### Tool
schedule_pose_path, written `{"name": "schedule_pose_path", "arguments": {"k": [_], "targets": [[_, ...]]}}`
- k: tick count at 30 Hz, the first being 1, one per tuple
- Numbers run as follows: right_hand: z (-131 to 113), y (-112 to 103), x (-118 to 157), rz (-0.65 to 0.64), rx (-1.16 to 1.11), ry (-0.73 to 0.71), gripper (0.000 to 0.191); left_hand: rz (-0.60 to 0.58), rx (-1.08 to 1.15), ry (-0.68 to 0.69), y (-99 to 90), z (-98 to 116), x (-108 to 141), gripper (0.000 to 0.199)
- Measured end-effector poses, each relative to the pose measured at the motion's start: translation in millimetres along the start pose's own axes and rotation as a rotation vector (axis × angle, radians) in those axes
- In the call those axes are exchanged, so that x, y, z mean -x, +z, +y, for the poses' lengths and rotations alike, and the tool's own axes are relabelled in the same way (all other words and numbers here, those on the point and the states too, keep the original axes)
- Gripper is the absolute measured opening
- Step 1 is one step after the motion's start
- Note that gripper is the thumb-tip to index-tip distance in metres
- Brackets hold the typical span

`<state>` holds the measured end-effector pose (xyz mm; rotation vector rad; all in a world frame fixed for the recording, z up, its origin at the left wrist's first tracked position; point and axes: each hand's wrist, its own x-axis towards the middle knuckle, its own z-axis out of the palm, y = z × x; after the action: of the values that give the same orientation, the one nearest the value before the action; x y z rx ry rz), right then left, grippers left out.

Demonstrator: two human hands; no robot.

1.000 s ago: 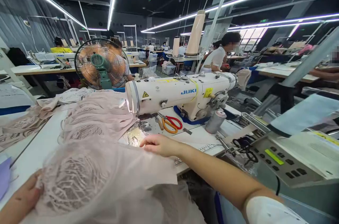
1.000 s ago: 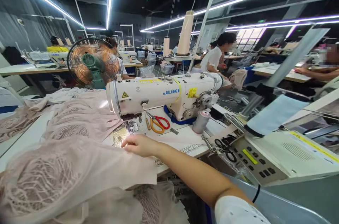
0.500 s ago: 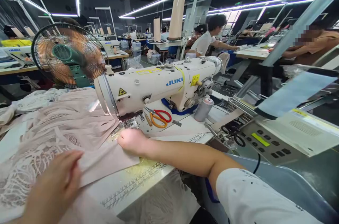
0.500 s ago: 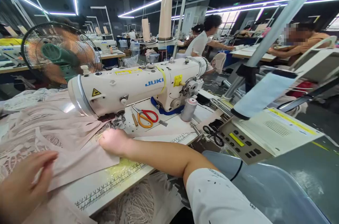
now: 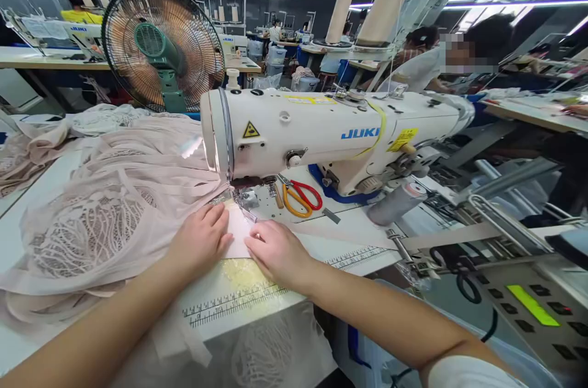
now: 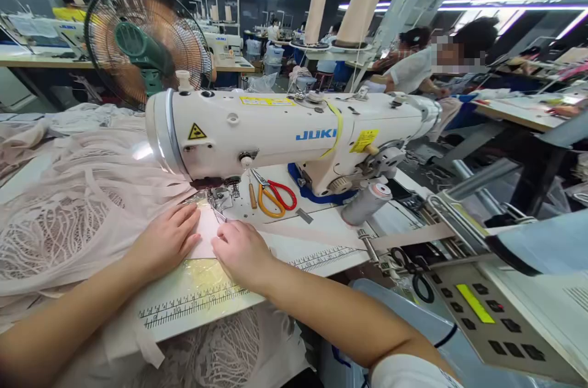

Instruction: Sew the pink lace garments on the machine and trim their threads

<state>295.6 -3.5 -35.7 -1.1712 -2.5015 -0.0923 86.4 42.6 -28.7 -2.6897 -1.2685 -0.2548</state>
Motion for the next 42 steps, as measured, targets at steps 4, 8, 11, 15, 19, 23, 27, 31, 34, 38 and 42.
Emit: {"name": "schedule_pose_path", "arguments": {"k": [4, 8, 11, 15, 19, 23, 27, 31, 34, 38, 42], "targets": [[1.4, 0.4, -1.9, -0.017, -0.032, -0.009, 0.016, -0.039, -0.040, -0.011, -7.1, 2.2, -14.7, 0.043], [2.1, -1.5, -0.7, 0.004, -0.067, -0.022, 0.020, -0.063, -0.079, -0.026, -11.8, 3.7, -20.4, 0.038], [1.8, -3.1, 1.5, 0.032, -0.127, -0.034, 0.020, -0.100, -0.044, 0.014, -13.1, 5.0, -20.6, 0.038], [1.5, -3.6, 4.1, 0.085, -0.213, -0.071, 0.019, -0.147, -0.004, 0.041, -14.1, 5.5, -22.3, 0.037], [2.8, -2.2, 4.6, 0.157, -0.250, -0.092, 0.017, -0.159, -0.009, 0.023, -14.7, 3.2, -28.2, 0.037], [4.5, -1.8, 4.1, 0.169, -0.245, -0.098, 0.016, -0.140, 0.005, 0.026, -12.3, -0.2, -32.6, 0.038], [5.4, -2.7, 4.4, 0.177, -0.244, -0.095, 0.015, -0.116, -0.007, 0.052, -9.2, -2.4, -32.0, 0.040], [5.5, -2.3, 5.1, 0.219, -0.254, -0.081, 0.016, -0.115, -0.005, 0.079, -10.4, -2.4, -30.4, 0.039], [5.9, -1.8, 4.5, 0.245, -0.254, -0.086, 0.016, -0.120, 0.010, 0.104, -11.5, -3.2, -30.9, 0.037], [7.8, -1.1, 2.5, 0.221, -0.273, -0.079, 0.017, -0.105, -0.012, 0.135, -8.6, -11.1, -34.6, 0.036], [9.3, -0.1, 0.4, 0.191, -0.283, -0.100, 0.017, 0.013, -0.067, 0.229, -8.6, -18.3, -35.0, 0.030]]}}
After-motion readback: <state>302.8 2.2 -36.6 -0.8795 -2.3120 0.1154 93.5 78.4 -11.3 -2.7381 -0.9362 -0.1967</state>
